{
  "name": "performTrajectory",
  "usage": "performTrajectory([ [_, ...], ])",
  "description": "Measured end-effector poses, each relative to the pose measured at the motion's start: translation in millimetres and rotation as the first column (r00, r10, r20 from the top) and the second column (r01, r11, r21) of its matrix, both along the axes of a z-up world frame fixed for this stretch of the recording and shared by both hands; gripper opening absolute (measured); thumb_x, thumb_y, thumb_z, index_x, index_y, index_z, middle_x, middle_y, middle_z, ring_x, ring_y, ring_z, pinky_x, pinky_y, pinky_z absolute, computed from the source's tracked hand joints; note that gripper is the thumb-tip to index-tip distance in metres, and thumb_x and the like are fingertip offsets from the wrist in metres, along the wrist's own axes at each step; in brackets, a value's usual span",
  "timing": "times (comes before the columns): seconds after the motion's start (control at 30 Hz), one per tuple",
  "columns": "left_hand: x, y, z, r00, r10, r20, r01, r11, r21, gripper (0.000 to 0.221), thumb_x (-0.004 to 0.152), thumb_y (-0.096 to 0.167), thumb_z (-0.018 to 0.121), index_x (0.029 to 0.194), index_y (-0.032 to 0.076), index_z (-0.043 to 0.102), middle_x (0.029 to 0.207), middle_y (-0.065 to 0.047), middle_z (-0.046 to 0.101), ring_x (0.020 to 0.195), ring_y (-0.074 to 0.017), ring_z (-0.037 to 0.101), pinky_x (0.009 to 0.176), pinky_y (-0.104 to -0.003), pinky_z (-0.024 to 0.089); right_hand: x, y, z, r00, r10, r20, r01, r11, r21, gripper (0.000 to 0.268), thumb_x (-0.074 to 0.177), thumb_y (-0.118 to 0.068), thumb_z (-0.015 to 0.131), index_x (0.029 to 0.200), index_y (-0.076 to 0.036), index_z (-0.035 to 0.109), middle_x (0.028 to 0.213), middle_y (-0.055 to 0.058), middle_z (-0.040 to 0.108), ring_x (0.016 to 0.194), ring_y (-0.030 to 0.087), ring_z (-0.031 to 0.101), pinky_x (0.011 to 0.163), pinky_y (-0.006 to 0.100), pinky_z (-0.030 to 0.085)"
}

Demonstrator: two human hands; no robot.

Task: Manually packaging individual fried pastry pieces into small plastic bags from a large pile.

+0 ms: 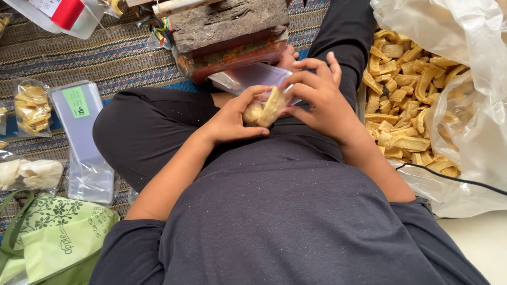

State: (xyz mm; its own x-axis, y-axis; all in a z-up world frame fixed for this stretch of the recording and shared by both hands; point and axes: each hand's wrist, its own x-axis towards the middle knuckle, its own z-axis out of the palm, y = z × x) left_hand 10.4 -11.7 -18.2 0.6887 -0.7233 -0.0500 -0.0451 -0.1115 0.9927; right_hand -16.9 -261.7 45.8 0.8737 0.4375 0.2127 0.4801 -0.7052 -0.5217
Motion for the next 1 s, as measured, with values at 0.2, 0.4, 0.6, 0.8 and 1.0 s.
performTrajectory([
  [0.2,-1.0,2.4,-1.5,0.998,0.003,-0.065,-0.002,1.0,0.011,0.082,0.076,0.0,0.084,0.146,0.02,0.047,0.128,-0.01,0.071,0.115,-0.0231,0.07,0.095,-0.034,0.059,-4.6,2.7,7.4,0.986,0.062,0.158,-0.084,0.987,0.138,0.03,0.079,-0.032,0.092,0.082,-0.009,0.071,0.119,0.006,0.054,0.123,0.03,0.044,0.113,0.046,0.036],
  [0.4,0.9,17.1,-10.1,0.99,0.034,-0.14,-0.055,0.987,-0.153,0.103,0.071,-0.013,0.083,0.156,0.017,0.034,0.14,-0.018,0.065,0.118,-0.0231,0.066,0.101,-0.034,0.054,-6.6,-119.1,-28.3,0.841,-0.463,0.279,0.443,0.886,0.136,0.029,0.1,0.013,0.074,0.126,0.005,0.062,0.125,0.018,0.064,0.115,0.034,0.06,0.104,0.043,0.045],
  [0.6,0.0,11.5,-10.4,0.966,0.039,-0.254,-0.079,0.986,-0.148,0.098,0.074,-0.014,0.081,0.155,0.017,0.037,0.138,-0.015,0.064,0.113,-0.0205,0.065,0.099,-0.031,0.054,-44.0,-222.5,-80.2,0.472,-0.875,-0.109,0.672,0.437,-0.598,0.032,0.101,-0.017,0.071,0.133,-0.011,0.073,0.134,0.023,0.063,0.123,0.046,0.044,0.104,0.064,0.035],
  [0.8,-1.6,-0.4,-5.8,0.99,0.032,-0.136,-0.042,0.997,-0.07,0.094,0.075,-0.004,0.084,0.154,0.015,0.038,0.149,-0.011,0.058,0.13,-0.0234,0.061,0.11,-0.034,0.048,-25.0,-178.2,-123.1,0.471,-0.871,-0.142,0.661,0.455,-0.596,0.077,0.094,-0.027,0.076,0.158,-0.005,0.041,0.149,0.021,0.048,0.133,0.044,0.038,0.112,0.062,0.029],
  [1.0,-8.0,-0.4,-7.2,0.993,0.109,-0.035,-0.104,0.988,0.117,0.096,0.07,0.016,0.096,0.153,0.028,0.049,0.137,-0.014,0.066,0.131,-0.0339,0.058,0.113,-0.053,0.04,-35.1,-218.5,-235.0,0.732,-0.681,-0.014,0.549,0.603,-0.579,0.06,0.088,-0.02,0.083,0.142,-0.014,0.06,0.152,0.017,0.046,0.141,0.039,0.037,0.11,0.057,0.033],
])
